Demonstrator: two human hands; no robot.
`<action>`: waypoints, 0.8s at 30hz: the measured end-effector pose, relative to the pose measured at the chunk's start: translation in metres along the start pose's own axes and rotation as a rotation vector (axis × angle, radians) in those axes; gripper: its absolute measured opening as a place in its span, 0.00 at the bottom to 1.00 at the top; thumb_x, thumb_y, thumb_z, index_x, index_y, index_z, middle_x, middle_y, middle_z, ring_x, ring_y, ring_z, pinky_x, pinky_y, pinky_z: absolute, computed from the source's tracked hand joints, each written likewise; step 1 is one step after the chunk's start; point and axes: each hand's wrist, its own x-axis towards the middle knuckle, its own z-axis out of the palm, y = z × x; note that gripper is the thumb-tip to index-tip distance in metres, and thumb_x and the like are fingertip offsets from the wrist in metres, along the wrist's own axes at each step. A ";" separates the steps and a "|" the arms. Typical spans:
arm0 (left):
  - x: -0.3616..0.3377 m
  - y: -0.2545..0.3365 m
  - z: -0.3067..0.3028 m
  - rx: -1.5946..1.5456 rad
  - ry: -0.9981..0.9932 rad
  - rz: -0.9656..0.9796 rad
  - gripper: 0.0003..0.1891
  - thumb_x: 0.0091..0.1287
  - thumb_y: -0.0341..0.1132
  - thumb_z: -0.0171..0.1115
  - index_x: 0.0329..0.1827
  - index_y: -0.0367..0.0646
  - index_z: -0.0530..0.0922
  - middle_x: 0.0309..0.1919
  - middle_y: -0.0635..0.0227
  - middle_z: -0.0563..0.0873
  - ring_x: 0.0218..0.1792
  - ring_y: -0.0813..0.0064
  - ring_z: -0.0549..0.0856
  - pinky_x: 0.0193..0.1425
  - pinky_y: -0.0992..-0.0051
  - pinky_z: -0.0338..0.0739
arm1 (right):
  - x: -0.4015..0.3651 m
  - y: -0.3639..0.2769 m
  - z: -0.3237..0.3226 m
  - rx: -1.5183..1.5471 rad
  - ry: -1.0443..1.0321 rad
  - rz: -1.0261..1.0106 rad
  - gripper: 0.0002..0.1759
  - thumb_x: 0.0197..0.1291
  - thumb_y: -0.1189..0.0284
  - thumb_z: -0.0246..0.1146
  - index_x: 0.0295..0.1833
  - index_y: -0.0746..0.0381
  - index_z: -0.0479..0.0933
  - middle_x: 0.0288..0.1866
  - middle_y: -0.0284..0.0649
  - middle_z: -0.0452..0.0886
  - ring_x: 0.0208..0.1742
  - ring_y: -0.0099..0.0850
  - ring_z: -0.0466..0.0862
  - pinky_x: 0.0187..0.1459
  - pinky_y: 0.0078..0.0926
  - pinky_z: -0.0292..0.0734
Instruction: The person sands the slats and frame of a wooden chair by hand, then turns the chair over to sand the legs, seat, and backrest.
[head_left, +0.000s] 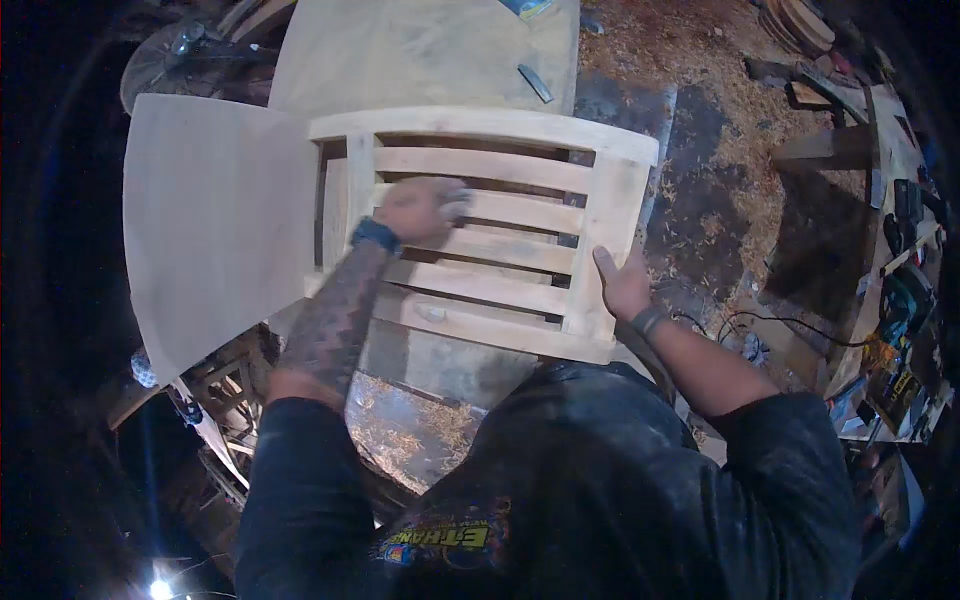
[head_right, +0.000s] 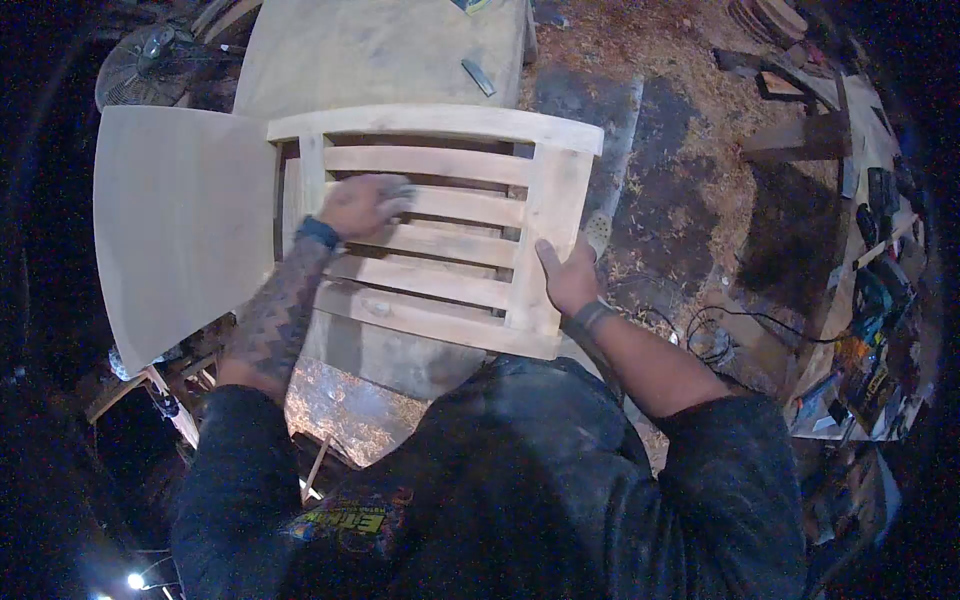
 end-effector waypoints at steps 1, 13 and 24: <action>0.008 0.030 0.009 -0.110 0.001 0.076 0.25 0.77 0.53 0.66 0.69 0.48 0.87 0.66 0.58 0.91 0.67 0.53 0.89 0.74 0.56 0.82 | 0.002 0.000 -0.001 0.045 -0.016 -0.008 0.32 0.76 0.56 0.71 0.74 0.68 0.75 0.67 0.65 0.83 0.67 0.58 0.84 0.72 0.51 0.76; 0.024 0.054 0.057 -0.059 0.275 0.424 0.22 0.78 0.41 0.61 0.72 0.49 0.85 0.61 0.56 0.91 0.61 0.52 0.89 0.72 0.52 0.80 | 0.000 0.003 0.001 0.006 -0.001 0.032 0.33 0.76 0.54 0.71 0.74 0.65 0.76 0.66 0.66 0.82 0.71 0.60 0.80 0.75 0.51 0.73; 0.016 0.106 0.070 0.109 0.297 0.308 0.28 0.72 0.36 0.65 0.77 0.54 0.82 0.73 0.61 0.85 0.71 0.49 0.80 0.82 0.52 0.69 | -0.001 -0.002 -0.002 0.100 -0.011 0.036 0.34 0.75 0.53 0.71 0.74 0.64 0.75 0.65 0.62 0.84 0.67 0.60 0.83 0.72 0.52 0.75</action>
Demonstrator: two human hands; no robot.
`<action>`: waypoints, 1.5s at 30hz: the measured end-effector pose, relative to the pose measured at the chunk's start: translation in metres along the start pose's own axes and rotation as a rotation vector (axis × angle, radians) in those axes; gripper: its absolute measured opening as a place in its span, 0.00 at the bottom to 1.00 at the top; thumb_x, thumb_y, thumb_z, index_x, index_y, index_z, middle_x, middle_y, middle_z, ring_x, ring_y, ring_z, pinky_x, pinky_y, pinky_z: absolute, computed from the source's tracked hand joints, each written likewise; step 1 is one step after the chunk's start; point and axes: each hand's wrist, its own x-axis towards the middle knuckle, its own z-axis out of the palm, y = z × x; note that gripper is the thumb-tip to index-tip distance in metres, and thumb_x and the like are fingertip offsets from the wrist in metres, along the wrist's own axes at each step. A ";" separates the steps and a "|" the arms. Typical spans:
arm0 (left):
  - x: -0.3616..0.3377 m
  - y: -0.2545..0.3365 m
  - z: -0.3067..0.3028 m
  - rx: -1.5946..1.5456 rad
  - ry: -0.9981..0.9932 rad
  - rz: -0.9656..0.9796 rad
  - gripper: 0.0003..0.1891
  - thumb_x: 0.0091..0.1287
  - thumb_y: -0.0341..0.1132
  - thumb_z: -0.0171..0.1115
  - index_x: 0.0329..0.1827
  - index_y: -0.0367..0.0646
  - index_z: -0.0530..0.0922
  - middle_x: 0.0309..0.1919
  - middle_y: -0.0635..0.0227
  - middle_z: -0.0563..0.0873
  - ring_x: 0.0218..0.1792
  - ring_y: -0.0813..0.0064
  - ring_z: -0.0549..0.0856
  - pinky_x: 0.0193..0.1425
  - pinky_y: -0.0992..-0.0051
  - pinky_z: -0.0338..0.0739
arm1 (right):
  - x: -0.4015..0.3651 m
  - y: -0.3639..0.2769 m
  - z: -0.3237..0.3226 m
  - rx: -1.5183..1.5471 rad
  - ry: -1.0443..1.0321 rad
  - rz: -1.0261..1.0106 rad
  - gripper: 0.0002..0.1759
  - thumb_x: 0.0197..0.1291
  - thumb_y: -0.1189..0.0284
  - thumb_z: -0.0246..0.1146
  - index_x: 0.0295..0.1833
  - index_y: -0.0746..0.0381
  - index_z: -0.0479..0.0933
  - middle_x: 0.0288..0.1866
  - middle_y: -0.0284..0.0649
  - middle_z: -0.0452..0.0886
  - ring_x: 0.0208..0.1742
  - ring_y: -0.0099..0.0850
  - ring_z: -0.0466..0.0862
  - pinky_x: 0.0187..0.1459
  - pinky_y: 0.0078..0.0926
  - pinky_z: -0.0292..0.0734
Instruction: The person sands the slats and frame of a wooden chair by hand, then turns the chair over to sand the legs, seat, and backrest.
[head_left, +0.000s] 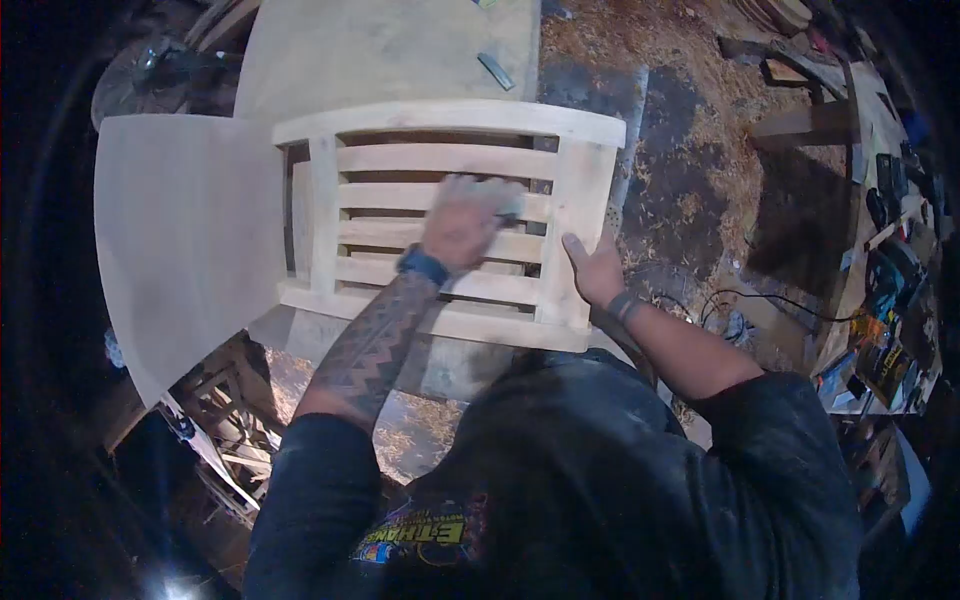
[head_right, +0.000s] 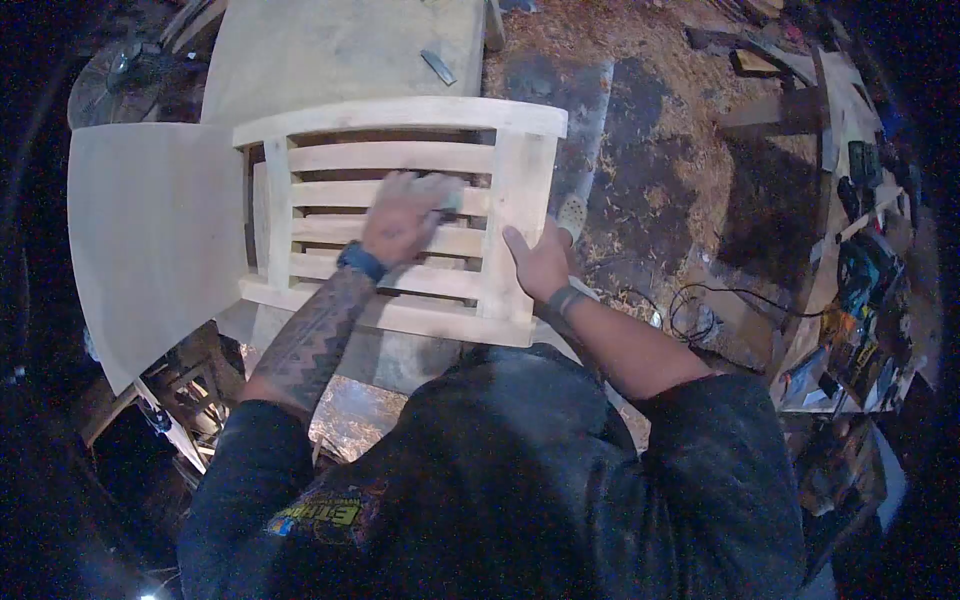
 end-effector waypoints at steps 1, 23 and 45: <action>0.006 0.013 0.013 0.019 0.053 0.017 0.28 0.71 0.35 0.65 0.76 0.54 0.83 0.73 0.61 0.84 0.71 0.49 0.79 0.83 0.52 0.69 | 0.002 0.009 0.003 0.036 0.005 -0.010 0.34 0.75 0.52 0.72 0.74 0.63 0.75 0.64 0.63 0.85 0.66 0.60 0.83 0.72 0.52 0.76; 0.017 0.042 0.026 -0.014 0.028 -0.016 0.25 0.79 0.42 0.60 0.76 0.46 0.80 0.75 0.55 0.84 0.75 0.43 0.79 0.83 0.39 0.66 | 0.001 0.010 0.001 -0.130 0.042 0.034 0.37 0.73 0.48 0.73 0.75 0.63 0.75 0.61 0.60 0.85 0.61 0.57 0.86 0.66 0.50 0.81; 0.033 -0.043 -0.029 -0.088 0.068 -0.026 0.23 0.78 0.42 0.62 0.73 0.46 0.83 0.72 0.55 0.86 0.76 0.43 0.79 0.87 0.42 0.62 | 0.221 -0.118 -0.074 -0.174 0.178 -0.345 0.27 0.81 0.52 0.62 0.70 0.60 0.83 0.65 0.56 0.89 0.69 0.52 0.86 0.72 0.46 0.78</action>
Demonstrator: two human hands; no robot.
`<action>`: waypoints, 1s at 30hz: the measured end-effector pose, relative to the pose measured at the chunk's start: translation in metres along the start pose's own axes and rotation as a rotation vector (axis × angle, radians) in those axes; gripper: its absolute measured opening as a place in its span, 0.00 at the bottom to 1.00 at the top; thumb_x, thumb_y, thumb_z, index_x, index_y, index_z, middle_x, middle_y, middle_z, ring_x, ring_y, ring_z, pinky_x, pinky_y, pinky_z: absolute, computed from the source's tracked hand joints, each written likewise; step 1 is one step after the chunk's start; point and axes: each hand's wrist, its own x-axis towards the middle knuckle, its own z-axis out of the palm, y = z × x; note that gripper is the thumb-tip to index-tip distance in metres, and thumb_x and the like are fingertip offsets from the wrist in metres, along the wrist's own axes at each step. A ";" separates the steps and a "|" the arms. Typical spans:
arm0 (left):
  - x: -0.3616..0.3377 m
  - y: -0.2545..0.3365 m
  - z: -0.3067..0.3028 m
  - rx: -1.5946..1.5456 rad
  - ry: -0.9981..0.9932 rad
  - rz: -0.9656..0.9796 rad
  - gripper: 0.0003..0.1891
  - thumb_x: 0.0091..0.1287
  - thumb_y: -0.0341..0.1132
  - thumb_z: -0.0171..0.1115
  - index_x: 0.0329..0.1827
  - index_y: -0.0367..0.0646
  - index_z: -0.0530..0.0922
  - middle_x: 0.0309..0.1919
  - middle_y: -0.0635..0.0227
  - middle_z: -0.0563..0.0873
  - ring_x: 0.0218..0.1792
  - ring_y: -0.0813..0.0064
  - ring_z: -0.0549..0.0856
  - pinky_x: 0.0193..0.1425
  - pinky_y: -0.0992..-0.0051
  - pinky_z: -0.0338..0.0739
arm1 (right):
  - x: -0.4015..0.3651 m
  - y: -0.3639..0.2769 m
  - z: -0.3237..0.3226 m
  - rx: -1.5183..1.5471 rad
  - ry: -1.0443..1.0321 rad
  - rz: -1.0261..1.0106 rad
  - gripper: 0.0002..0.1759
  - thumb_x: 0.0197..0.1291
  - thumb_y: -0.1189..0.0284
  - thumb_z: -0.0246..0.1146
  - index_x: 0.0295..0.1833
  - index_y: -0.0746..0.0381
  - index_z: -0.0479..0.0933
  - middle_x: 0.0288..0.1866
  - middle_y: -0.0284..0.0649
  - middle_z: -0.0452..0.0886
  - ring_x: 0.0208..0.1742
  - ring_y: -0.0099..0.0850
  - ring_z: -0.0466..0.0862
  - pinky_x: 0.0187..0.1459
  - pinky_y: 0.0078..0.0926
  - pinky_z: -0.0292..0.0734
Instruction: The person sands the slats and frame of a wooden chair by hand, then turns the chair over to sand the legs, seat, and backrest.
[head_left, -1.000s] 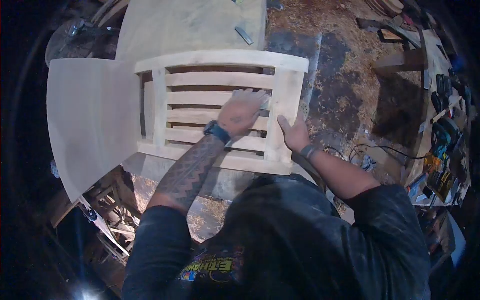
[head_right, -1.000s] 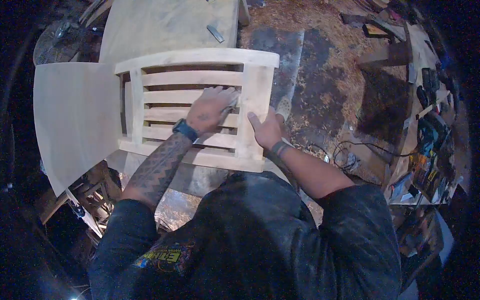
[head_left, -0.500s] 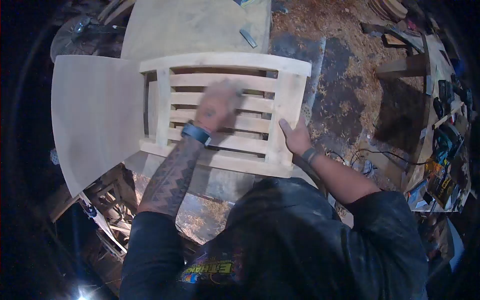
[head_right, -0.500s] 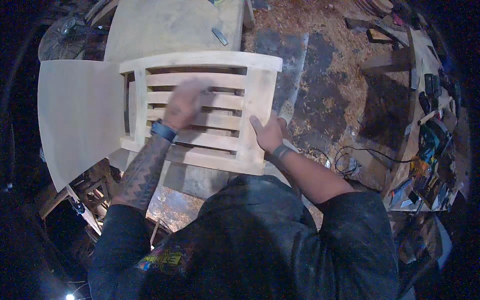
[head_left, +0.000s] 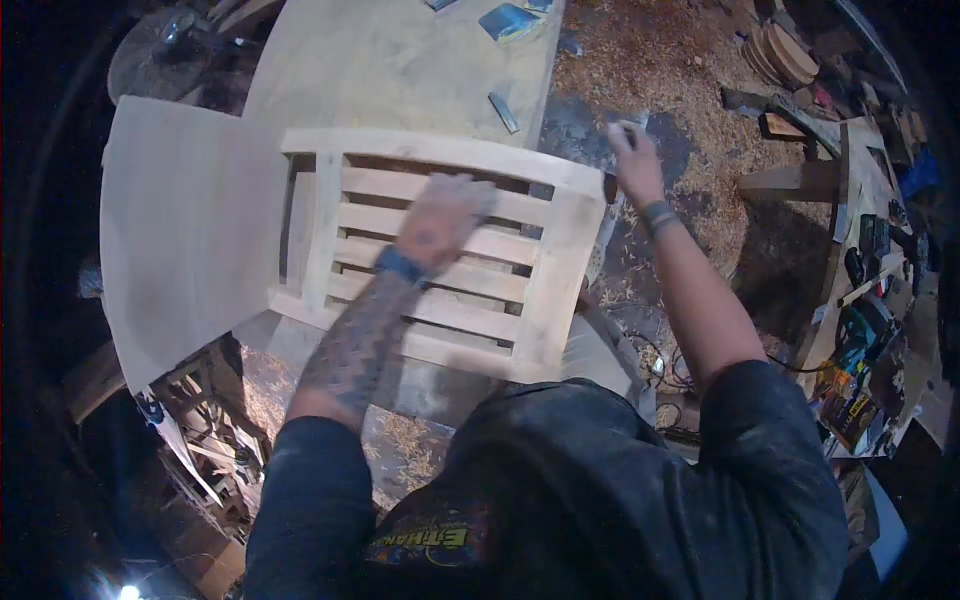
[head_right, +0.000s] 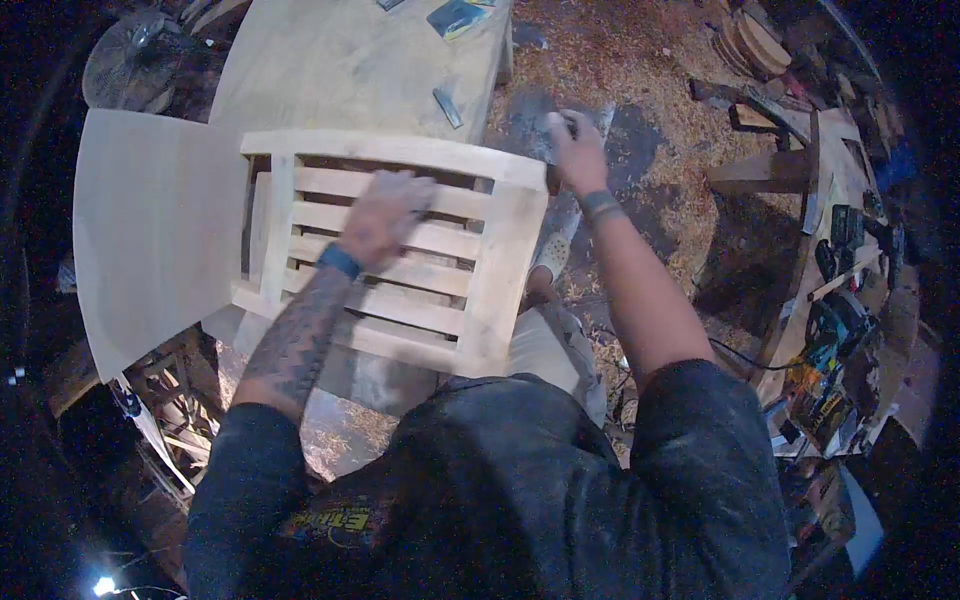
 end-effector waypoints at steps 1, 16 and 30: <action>-0.014 -0.015 -0.016 0.009 0.050 -0.056 0.22 0.78 0.41 0.62 0.71 0.44 0.84 0.71 0.54 0.87 0.75 0.41 0.79 0.85 0.44 0.65 | 0.000 -0.002 0.013 -0.107 -0.051 -0.096 0.27 0.81 0.51 0.61 0.71 0.59 0.83 0.65 0.56 0.89 0.69 0.54 0.86 0.72 0.47 0.78; -0.040 -0.101 -0.055 0.122 0.039 -0.169 0.18 0.77 0.38 0.60 0.64 0.46 0.87 0.58 0.60 0.91 0.62 0.52 0.86 0.71 0.51 0.75 | -0.014 -0.045 0.020 -0.373 -0.317 -0.043 0.30 0.80 0.43 0.59 0.66 0.56 0.87 0.57 0.56 0.91 0.59 0.58 0.90 0.60 0.51 0.84; -0.051 -0.103 0.002 0.154 0.143 -0.171 0.20 0.81 0.37 0.56 0.70 0.42 0.85 0.68 0.53 0.87 0.72 0.48 0.82 0.82 0.54 0.71 | -0.019 -0.052 0.022 -0.438 -0.318 -0.013 0.32 0.80 0.42 0.60 0.59 0.61 0.90 0.50 0.61 0.91 0.54 0.62 0.91 0.57 0.55 0.85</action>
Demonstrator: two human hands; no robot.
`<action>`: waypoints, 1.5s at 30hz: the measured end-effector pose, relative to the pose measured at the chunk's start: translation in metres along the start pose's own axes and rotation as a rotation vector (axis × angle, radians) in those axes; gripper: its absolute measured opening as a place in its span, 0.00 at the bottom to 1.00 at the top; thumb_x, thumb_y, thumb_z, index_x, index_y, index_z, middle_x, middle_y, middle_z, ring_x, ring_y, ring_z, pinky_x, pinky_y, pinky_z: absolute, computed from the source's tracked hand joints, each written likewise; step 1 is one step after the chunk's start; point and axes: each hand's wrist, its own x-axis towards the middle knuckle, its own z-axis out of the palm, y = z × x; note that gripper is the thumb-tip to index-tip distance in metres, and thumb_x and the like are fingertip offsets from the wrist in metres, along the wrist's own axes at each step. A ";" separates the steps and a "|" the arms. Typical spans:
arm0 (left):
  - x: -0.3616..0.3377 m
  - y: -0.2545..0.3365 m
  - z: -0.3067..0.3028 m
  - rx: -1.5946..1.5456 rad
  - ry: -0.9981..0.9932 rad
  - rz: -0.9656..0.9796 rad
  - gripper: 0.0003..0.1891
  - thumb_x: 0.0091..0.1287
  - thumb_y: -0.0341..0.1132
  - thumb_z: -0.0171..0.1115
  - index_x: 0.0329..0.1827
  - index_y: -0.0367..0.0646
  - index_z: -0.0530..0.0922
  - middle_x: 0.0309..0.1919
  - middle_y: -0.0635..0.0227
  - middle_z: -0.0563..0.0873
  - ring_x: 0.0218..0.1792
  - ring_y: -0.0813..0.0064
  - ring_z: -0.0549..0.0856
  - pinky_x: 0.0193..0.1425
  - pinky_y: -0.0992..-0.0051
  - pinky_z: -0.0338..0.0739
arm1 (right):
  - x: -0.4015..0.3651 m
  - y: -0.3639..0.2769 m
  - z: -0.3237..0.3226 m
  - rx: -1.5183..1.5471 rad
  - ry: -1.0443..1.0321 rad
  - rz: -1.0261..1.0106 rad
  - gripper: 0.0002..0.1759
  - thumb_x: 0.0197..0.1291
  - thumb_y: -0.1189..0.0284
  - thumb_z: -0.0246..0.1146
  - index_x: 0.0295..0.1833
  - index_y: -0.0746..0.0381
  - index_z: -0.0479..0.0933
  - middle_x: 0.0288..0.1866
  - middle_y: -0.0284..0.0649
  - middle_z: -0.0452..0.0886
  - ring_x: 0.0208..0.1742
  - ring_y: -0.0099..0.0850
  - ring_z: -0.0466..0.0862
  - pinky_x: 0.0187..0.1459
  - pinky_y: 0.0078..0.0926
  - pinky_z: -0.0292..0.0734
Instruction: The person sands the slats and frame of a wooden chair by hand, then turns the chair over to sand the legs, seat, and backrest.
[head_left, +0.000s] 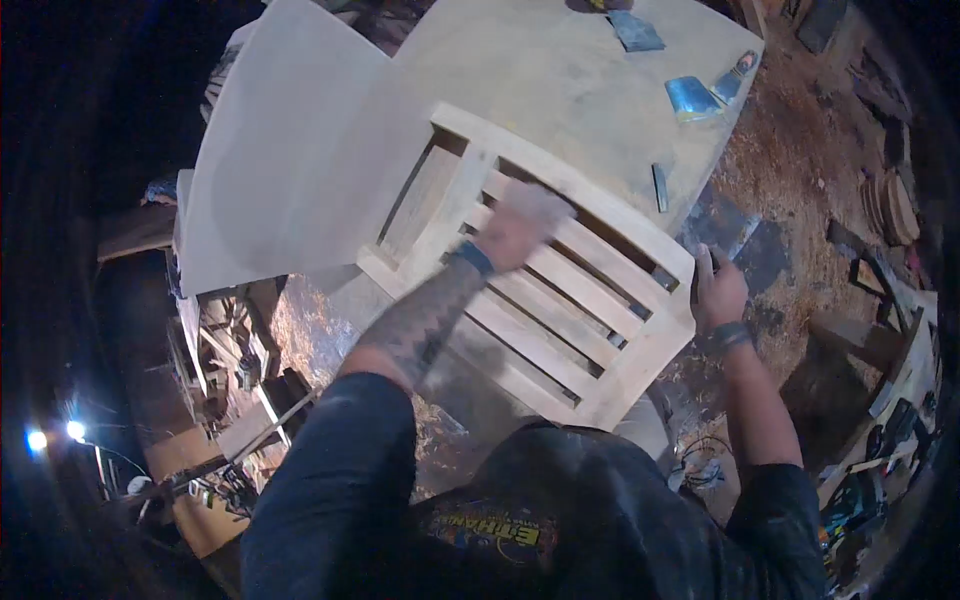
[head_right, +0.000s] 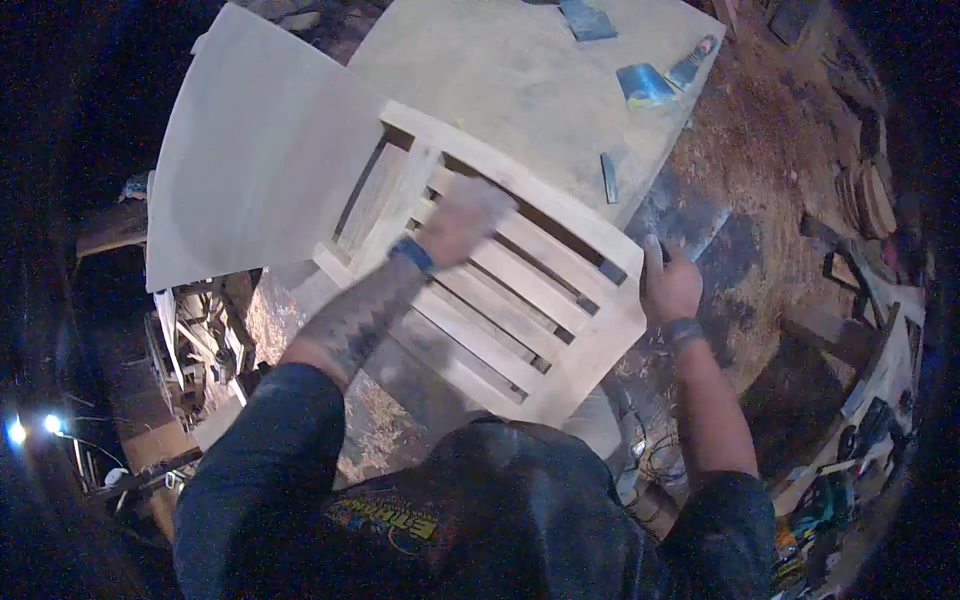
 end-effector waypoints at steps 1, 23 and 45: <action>0.020 0.043 -0.043 -0.149 -0.280 -0.090 0.22 0.80 0.39 0.57 0.74 0.45 0.83 0.72 0.54 0.85 0.77 0.49 0.77 0.88 0.54 0.65 | 0.006 0.004 0.004 -0.038 0.023 -0.014 0.31 0.80 0.42 0.60 0.58 0.61 0.90 0.50 0.61 0.91 0.54 0.62 0.91 0.56 0.55 0.85; -0.013 0.008 -0.017 -0.060 -0.235 0.109 0.25 0.82 0.41 0.57 0.81 0.61 0.79 0.81 0.65 0.79 0.85 0.52 0.70 0.94 0.47 0.55 | 0.007 0.011 0.010 -0.073 0.071 -0.060 0.28 0.79 0.44 0.62 0.55 0.58 0.90 0.47 0.56 0.93 0.49 0.60 0.92 0.51 0.53 0.87; -0.022 0.006 -0.058 -0.109 -0.166 -0.143 0.24 0.83 0.41 0.55 0.78 0.54 0.84 0.86 0.57 0.71 0.88 0.50 0.64 0.94 0.53 0.54 | 0.003 0.008 0.009 -0.122 0.065 -0.068 0.30 0.79 0.44 0.60 0.50 0.62 0.90 0.43 0.60 0.91 0.47 0.62 0.91 0.49 0.57 0.85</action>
